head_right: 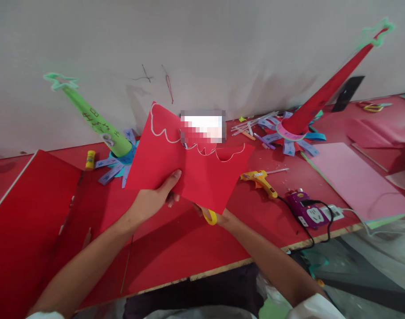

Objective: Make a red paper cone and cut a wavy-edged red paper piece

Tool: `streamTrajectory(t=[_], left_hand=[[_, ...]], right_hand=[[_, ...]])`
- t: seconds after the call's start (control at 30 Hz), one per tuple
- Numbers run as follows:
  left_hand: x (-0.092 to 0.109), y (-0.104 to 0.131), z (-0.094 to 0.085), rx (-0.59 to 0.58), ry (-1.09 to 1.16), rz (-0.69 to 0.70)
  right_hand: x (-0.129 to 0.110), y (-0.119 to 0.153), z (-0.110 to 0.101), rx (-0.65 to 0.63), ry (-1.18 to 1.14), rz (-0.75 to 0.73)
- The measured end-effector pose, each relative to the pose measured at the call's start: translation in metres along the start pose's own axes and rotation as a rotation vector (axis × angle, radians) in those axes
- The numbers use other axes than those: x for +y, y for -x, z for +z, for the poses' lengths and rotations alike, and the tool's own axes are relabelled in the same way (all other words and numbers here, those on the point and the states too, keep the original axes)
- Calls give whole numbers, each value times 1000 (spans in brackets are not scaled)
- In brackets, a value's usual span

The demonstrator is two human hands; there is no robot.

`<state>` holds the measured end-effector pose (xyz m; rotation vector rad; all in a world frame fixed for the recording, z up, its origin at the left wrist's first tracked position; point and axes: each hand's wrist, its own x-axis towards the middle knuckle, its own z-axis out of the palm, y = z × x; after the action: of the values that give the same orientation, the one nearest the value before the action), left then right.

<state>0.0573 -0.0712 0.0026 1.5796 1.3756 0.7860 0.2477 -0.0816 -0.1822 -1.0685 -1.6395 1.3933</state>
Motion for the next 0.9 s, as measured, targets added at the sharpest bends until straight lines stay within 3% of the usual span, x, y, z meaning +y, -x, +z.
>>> streamTrajectory(t=[0.4, 0.9], left_hand=[[-9, 1, 10, -152, 224, 59], [-11, 3, 14, -163, 388, 56]], right_hand=[[-44, 0, 4, -69, -73, -14], [-42, 0, 5, -70, -75, 29]])
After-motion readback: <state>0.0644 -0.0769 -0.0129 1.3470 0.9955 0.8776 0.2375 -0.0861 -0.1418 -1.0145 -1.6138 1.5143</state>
